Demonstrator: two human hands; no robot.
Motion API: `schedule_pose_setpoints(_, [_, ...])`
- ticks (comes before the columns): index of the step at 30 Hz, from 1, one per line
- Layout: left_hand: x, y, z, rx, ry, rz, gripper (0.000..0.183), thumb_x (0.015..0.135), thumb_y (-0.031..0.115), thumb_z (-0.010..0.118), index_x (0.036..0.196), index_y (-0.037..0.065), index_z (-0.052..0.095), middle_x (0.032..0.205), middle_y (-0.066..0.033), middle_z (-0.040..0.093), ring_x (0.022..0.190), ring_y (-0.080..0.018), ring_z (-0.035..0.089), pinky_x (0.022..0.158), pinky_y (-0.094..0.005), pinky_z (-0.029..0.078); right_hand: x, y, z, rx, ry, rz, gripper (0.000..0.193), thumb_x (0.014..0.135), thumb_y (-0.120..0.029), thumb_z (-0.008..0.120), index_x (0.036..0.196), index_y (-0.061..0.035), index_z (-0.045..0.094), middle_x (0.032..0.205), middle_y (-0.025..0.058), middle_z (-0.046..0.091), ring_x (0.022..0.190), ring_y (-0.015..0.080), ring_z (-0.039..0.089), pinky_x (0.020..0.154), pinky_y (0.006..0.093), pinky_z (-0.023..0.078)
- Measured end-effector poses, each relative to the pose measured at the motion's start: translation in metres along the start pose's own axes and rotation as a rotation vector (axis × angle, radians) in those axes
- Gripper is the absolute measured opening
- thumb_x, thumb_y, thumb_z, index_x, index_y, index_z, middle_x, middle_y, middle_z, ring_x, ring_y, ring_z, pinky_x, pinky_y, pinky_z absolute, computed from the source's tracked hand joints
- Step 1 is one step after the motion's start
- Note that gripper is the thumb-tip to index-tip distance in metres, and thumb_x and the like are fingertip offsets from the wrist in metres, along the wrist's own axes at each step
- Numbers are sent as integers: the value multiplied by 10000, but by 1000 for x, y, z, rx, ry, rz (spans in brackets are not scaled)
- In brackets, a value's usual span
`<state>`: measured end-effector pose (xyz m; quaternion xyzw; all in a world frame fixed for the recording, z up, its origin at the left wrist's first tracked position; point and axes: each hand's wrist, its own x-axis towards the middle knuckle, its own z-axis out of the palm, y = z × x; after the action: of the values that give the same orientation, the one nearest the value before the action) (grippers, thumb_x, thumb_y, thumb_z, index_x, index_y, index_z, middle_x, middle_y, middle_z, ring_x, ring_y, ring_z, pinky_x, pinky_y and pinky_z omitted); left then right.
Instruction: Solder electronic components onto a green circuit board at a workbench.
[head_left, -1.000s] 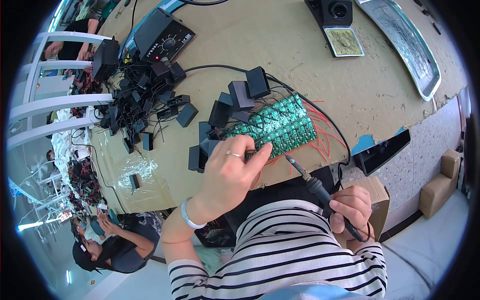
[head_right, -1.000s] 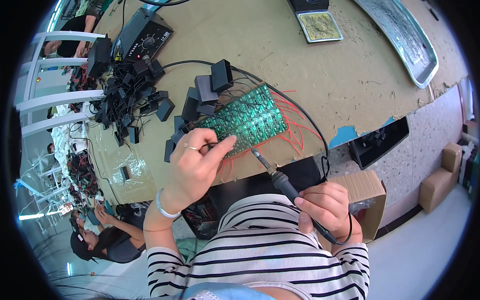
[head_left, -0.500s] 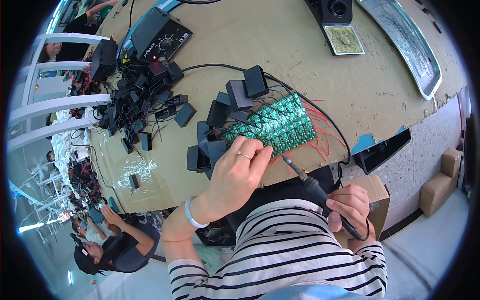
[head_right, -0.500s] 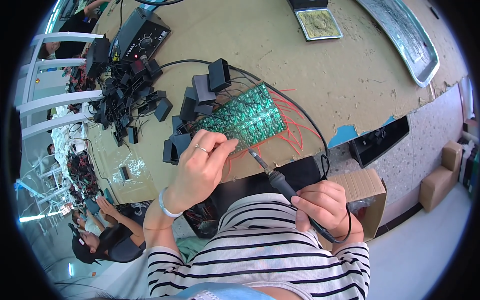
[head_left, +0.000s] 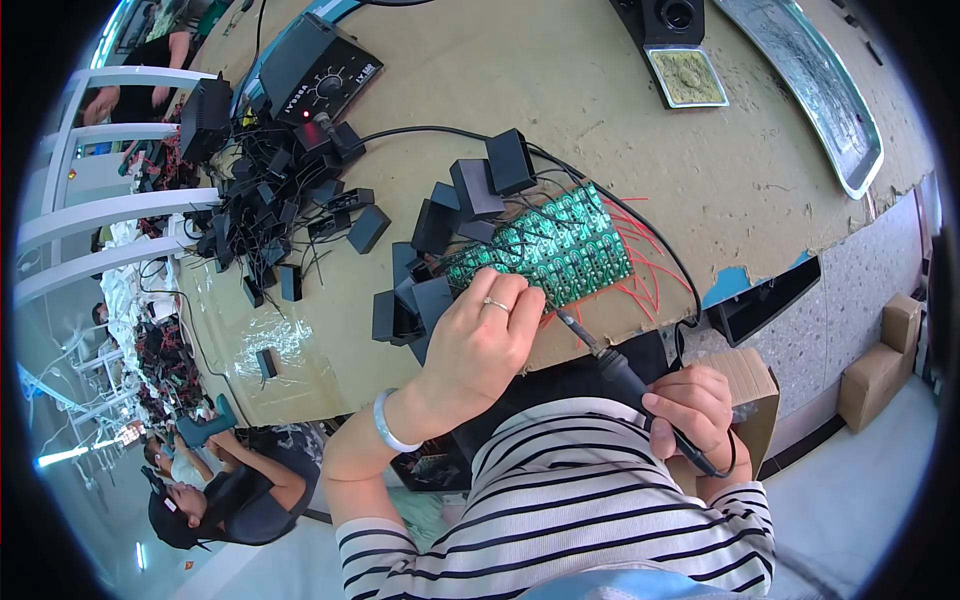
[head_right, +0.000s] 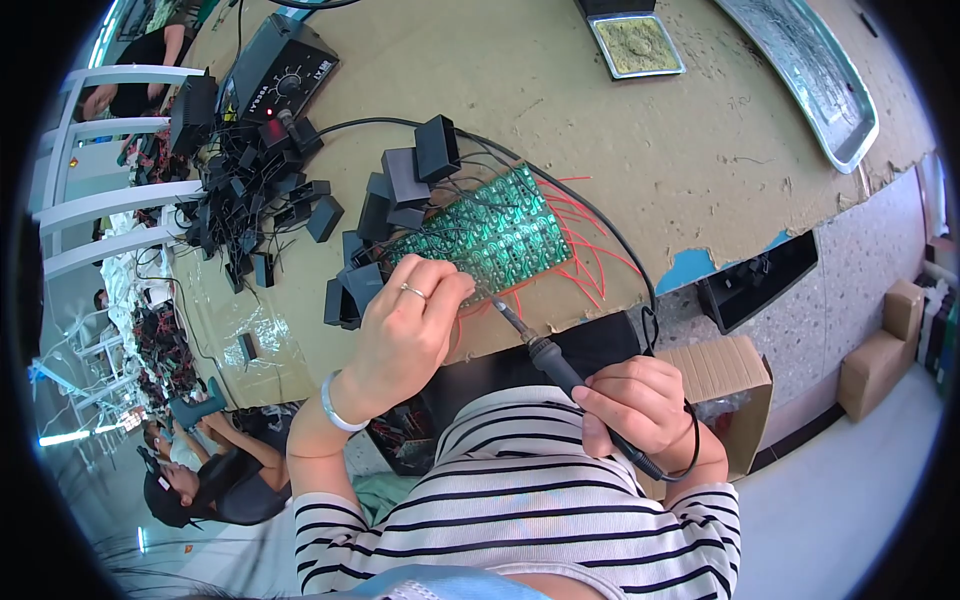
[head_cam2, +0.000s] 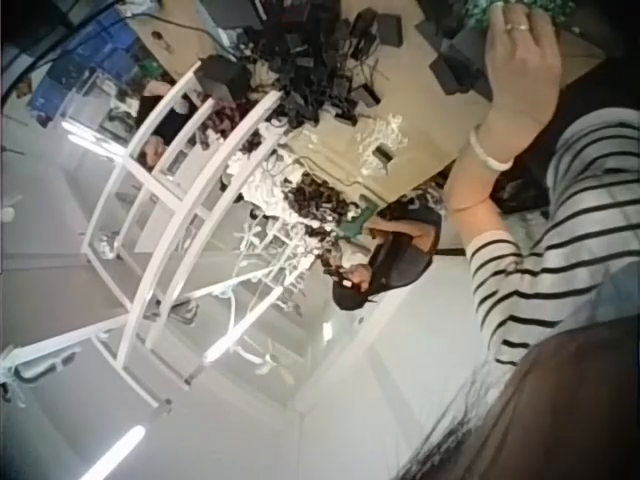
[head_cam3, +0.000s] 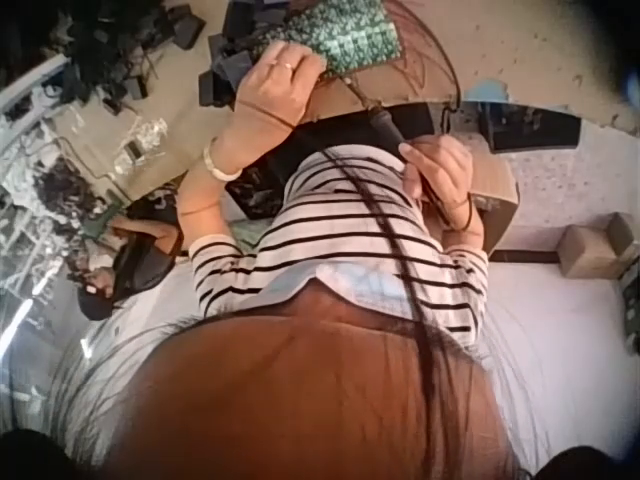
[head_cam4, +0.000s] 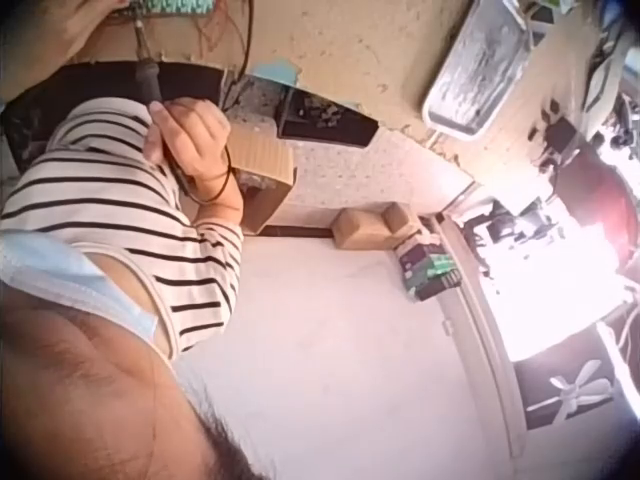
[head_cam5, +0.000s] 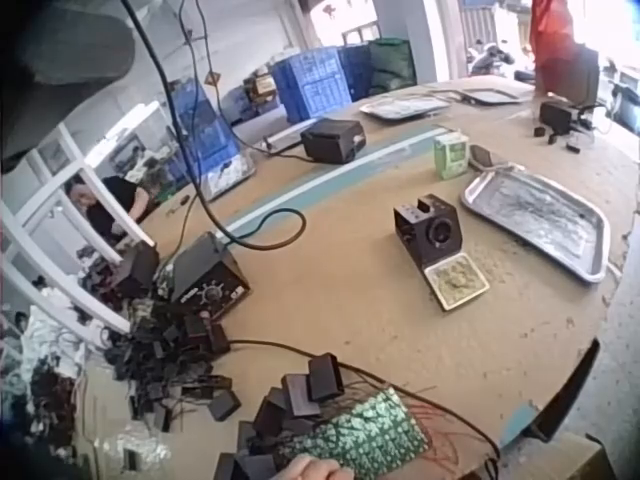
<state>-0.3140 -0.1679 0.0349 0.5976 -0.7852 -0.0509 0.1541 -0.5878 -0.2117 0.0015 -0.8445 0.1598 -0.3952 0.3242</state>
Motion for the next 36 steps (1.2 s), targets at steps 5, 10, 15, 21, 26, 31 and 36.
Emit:
schedule_pose_setpoints(5, [0, 2, -1, -23, -52, -23, 241, 719, -23, 689, 954, -17, 635, 924, -111, 561, 862, -264, 572, 742, -345, 538, 1, 3, 4, -110, -22, -175, 188, 880, -168, 638, 924, 8, 688, 702, 44, 610, 625, 188, 634, 522, 276, 518])
schedule_pose_setpoints(10, [3, 2, -4, -9, -82, -7, 184, 735, 19, 661, 909, -9, 605, 883, -114, 527, 877, -253, 555, 751, -323, 540, 10, -3, 2, -254, -125, -358, 86, 856, -118, 618, 856, -45, 663, 686, 28, 604, 650, 187, 640, 520, 255, 503])
schedule_pose_setpoints(15, [6, -1, -8, -95, -194, -43, 192, 712, -36, 634, 899, -21, 594, 907, -153, 547, 932, -297, 558, 855, -362, 516, 19, -2, -7, -333, -218, -488, 47, 826, -109, 657, 848, -68, 661, 702, 27, 609, 661, 184, 638, 529, 250, 504])
schedule_pose_setpoints(21, [8, -1, -9, -109, -196, -54, 154, 766, -49, 680, 920, -41, 672, 893, -140, 609, 876, -315, 582, 806, -388, 522, 22, -2, -18, -234, -187, -366, 121, 840, -156, 659, 878, -44, 684, 714, 32, 594, 646, 179, 620, 532, 251, 482])
schedule_pose_setpoints(26, [12, 1, -9, -129, -181, -62, 147, 767, -48, 682, 913, -38, 668, 899, -143, 610, 869, -315, 588, 798, -392, 524, -4, -9, -21, -117, 154, -77, 113, 916, -105, 554, 984, -36, 613, 736, 74, 620, 622, 230, 652, 504, 327, 482])
schedule_pose_setpoints(31, [13, 2, -10, -131, -176, -102, 149, 768, -48, 686, 913, -26, 664, 907, -138, 611, 863, -313, 593, 773, -394, 530, -4, -9, -14, -180, 277, 33, 207, 1018, -225, 483, 944, -57, 580, 674, 58, 585, 534, 218, 604, 493, 329, 453])
schedule_pose_setpoints(36, [11, 0, -15, -115, -178, -145, 153, 773, -26, 693, 922, 2, 673, 940, -121, 624, 887, -309, 607, 771, -399, 544, -3, -10, -13, -140, 230, 43, 181, 993, -200, 516, 969, -47, 609, 701, 65, 612, 581, 228, 631, 531, 337, 474])
